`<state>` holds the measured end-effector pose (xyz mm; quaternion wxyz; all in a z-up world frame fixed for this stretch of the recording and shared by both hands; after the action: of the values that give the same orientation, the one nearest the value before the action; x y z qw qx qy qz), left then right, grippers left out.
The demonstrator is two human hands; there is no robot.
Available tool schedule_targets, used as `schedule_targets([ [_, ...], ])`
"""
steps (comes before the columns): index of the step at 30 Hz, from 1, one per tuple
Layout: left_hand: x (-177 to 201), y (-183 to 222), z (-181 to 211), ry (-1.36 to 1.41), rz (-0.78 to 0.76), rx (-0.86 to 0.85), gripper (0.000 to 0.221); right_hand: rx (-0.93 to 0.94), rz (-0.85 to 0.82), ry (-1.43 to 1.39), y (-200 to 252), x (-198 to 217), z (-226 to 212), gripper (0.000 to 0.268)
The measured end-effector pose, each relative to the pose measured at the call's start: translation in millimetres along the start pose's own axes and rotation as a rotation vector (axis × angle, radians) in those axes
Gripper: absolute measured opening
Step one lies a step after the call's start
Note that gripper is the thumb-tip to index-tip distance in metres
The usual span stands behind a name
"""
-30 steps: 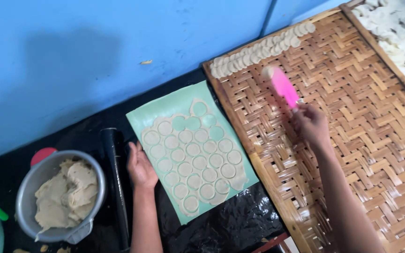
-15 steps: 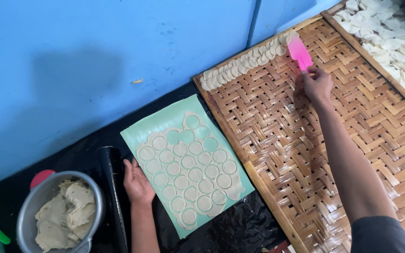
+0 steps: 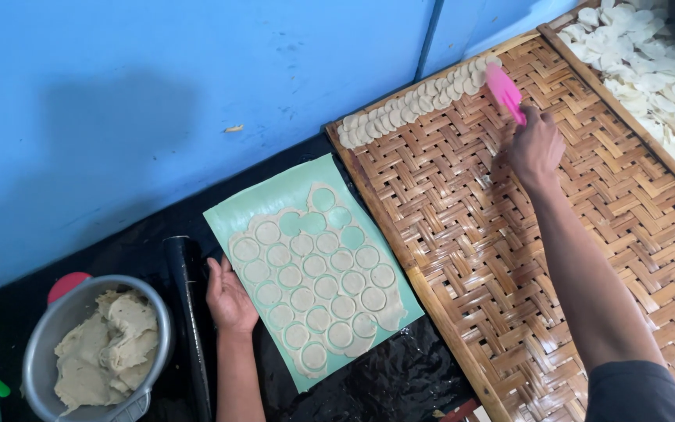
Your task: The recorder rolls out dough, uses a circular cutter to create rounds, and transfers them to a woven tray using a spatula.
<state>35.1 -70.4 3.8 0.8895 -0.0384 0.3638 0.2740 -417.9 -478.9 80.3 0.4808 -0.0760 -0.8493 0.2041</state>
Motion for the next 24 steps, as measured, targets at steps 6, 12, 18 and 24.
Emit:
schedule_targets([
  [6,20.4,-7.1,-11.0,0.065,-0.046,0.0,0.067,0.287,0.153,-0.041,40.2,12.5,-38.7,0.03],
  [12,20.1,-10.6,-13.2,0.117,-0.115,-0.025,0.062,0.286,-0.282,-0.386,157.4,16.5,-165.6,0.03],
  [18,13.9,-5.9,-8.8,0.132,-0.122,-0.018,0.063,0.266,-0.589,-0.5,243.8,7.3,-248.9,0.032],
  [24,16.1,-6.7,-7.5,0.112,-0.094,-0.023,0.064,0.385,-0.505,-0.488,258.4,4.0,-268.0,0.032],
])
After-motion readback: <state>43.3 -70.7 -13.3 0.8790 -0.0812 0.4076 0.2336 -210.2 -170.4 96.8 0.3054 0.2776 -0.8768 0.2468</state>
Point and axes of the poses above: each hand's wrist, its own y-axis away from the middle knuckle, its own x-axis out of the back of the hand, z = x × y, the point moved 8 cm from there along -y, towards the middle knuckle, and after that the axes turned 8 degrees about -y, right-handed, at the moved point
